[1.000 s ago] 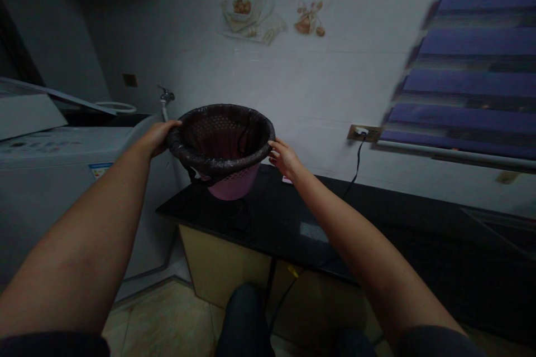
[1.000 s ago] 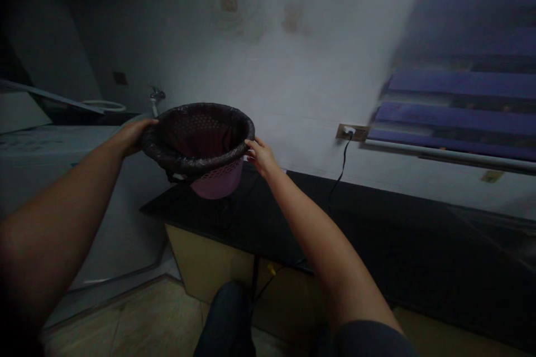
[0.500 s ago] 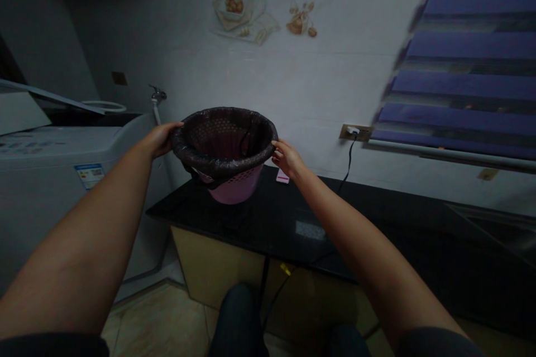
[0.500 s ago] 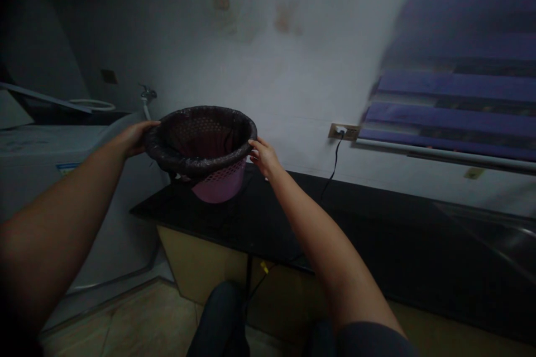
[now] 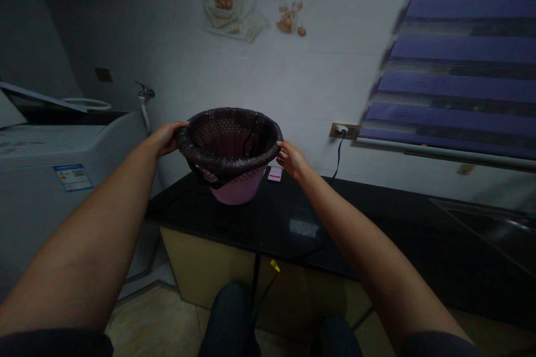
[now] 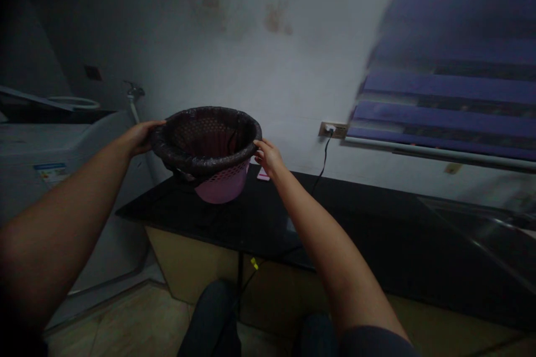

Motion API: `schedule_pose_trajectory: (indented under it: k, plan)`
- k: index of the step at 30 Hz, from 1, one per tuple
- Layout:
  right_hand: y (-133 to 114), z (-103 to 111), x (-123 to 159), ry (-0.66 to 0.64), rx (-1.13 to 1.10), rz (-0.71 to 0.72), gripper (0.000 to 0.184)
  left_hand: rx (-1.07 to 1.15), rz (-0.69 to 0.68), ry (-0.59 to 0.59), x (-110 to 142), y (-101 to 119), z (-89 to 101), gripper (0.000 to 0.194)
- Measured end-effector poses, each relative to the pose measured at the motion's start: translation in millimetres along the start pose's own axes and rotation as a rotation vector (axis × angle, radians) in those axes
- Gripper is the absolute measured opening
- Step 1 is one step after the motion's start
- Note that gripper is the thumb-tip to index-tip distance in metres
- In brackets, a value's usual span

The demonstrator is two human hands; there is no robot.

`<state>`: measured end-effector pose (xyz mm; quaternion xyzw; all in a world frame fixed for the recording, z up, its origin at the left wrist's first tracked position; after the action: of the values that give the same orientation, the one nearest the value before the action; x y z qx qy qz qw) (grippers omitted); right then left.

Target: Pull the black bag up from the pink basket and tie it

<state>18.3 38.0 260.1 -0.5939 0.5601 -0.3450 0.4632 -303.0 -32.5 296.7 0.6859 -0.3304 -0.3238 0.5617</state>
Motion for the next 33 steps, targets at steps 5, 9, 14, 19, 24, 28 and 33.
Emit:
schedule_pose_trajectory:
  k: [5,9,14,19,24,28,33]
  plan:
    - [-6,16,0,0.022,0.013,0.026,0.024,0.045,0.028,-0.038,2,-5,-16.6,0.016]
    - [-10,28,-1,0.046,0.023,0.042,0.026,0.054,0.046,-0.051,7,-7,-29.0,0.018]
    - [-13,42,1,0.071,0.034,0.051,0.029,0.061,0.062,-0.058,13,-10,-41.0,0.02]
    - [-17,53,4,0.094,0.01,0.045,0.024,0.066,0.068,-0.077,17,-13,-52.1,0.022]
    - [-19,64,6,0.128,-0.019,0.028,0.02,0.064,0.069,-0.095,12,-21,-61.6,0.021]
    - [-19,76,5,0.16,-0.025,0.021,0.02,0.051,0.074,-0.126,6,-29,-69.5,0.014]
    - [-19,88,3,0.185,-0.03,0.013,0.022,0.062,0.096,-0.151,0,-38,-79.1,0.009]
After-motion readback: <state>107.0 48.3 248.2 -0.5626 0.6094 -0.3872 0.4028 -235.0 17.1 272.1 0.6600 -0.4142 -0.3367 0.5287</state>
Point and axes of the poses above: each hand's wrist, its own x-axis away from the middle knuckle, its own z-axis out of the back of the hand, y = z × x, the point moved 9 cm from there along -x, towards the middle knuckle, and after that the axes turned 12 degrees about y, right-handed, at the moved point
